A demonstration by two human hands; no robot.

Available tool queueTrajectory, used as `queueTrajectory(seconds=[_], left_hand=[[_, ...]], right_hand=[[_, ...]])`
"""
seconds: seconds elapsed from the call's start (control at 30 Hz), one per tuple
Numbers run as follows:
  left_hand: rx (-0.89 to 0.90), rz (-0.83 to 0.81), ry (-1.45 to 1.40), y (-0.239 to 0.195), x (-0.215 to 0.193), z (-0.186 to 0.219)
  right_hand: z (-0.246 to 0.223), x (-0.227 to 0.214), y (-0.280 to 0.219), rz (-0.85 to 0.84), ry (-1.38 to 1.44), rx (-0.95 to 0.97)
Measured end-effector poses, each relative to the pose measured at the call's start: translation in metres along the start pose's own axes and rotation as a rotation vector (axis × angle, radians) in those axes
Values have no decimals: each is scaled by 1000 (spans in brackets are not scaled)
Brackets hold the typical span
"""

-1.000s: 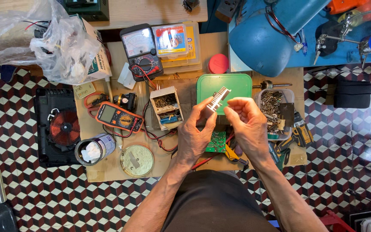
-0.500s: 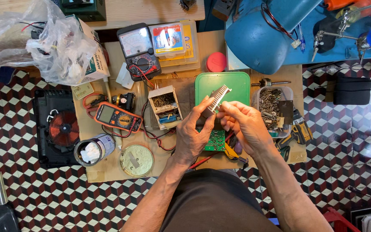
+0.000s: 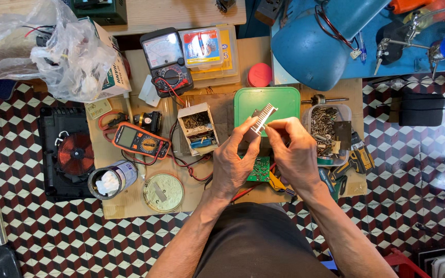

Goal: The person works on a green circuit board, using pliers to trim wires and a heat gun to apply heat to a component. They also use a power drill to remove a heatsink and handle various tools and components on the workbench.

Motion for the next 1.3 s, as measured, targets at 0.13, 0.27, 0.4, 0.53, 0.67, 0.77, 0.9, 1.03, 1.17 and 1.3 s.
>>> queueTrajectory(seconds=[0.13, 0.27, 0.4, 0.53, 0.67, 0.77, 0.9, 1.03, 1.17, 1.3], left_hand=[[-211, -19, -34, 0, 4, -15], [-184, -6, -106, 2, 4, -12], [-276, -15, -183, -1, 7, -27], [-394, -7, -345, -4, 10, -53], [-433, 134, -570, 9, -8, -86], [-437, 230, -611, 14, -34, -106], [-472, 253, -571, 8, -50, -120], [-534, 261, -600, 0, -50, -130], [-566, 273, -546, -11, -50, -138], [-525, 222, -416, -3, -47, -141]], right_hand=[[-56, -9, -13, 134, -191, -499], [-60, -6, -15, 133, -262, -584], [-50, -5, -16, 140, -237, -581], [-9, -13, -8, 175, -115, -361], [53, -10, 10, 165, -89, -81], [73, 5, 21, 151, -144, -125], [88, 15, 26, 129, -240, -107], [71, 13, 23, 149, -225, -200], [35, 34, 16, 157, -321, -385], [30, 55, 32, 97, -429, -348]])
Point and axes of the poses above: each hand's wrist, its own y-axis towards the middle knuckle, its own x-axis out of the palm, z = x × y, the point moved 10 cm from there along y, towards the middle knuckle, and after that the axes turned 2 degrees about -y, right-handed, at the moved point
